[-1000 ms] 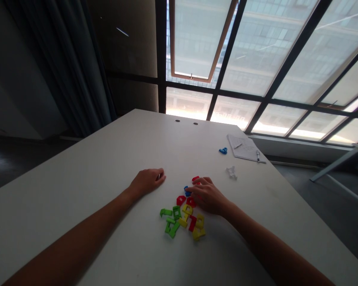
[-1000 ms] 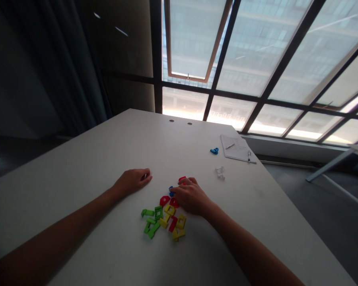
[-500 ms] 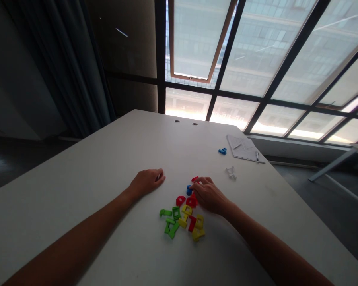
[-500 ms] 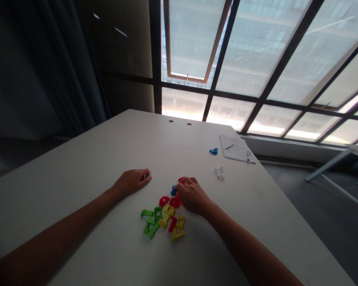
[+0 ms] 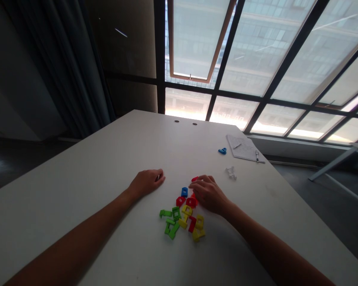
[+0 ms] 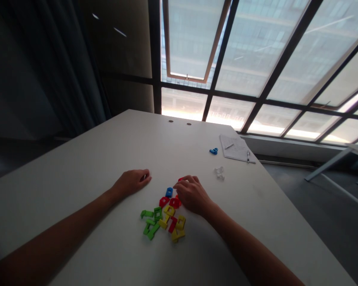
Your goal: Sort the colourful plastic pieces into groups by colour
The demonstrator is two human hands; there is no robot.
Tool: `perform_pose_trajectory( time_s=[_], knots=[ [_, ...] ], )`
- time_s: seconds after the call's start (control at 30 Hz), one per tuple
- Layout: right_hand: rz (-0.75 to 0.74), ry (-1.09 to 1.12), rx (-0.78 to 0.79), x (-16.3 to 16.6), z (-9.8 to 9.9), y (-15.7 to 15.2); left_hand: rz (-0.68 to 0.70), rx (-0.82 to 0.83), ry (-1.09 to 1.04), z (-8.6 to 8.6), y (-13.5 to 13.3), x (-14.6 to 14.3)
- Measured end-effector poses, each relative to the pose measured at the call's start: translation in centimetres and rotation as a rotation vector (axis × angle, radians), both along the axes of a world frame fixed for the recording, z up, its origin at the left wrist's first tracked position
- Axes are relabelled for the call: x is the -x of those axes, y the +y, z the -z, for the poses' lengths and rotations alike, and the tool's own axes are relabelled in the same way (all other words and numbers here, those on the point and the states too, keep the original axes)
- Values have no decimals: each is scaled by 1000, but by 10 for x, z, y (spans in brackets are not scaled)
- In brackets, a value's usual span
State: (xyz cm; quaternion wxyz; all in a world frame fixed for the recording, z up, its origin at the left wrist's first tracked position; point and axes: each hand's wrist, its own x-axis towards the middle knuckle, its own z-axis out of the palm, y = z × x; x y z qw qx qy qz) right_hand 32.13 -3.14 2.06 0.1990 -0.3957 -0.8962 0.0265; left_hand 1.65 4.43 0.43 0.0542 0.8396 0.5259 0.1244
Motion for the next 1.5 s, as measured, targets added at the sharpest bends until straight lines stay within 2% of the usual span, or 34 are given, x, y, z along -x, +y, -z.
perform_pose_trajectory(
  time_s=[0.1, 0.2, 0.33, 0.57, 0.87, 0.93, 1.03, 1.2, 1.5],
  knots=[
    [-74, -24, 38, 2, -3, -4, 0, -4, -2, 1, 0, 0],
    [-83, -118, 84, 4, -5, -6, -1, 2, -8, 1, 1, 0],
    [15, -230, 122, 6, -7, 2, -7, 0, -3, 1, 0, -1],
    [213, -280, 170, 6, -11, 12, -17, 8, 11, 0, 0, -2],
    [211, -233, 144, 1, -10, 16, -14, -7, 21, 2, 1, -1],
    [264, -256, 123, -4, -6, 24, -7, -14, 25, 2, 1, -1],
    [420, -317, 127, -18, 0, 49, -3, -15, 24, 2, 1, -1],
    [667, -415, 239, -53, 7, 100, -3, -14, 11, 3, 2, -1],
    [869, -445, 386, -113, 1, 147, 8, -12, 5, 5, 3, 1]
  ],
)
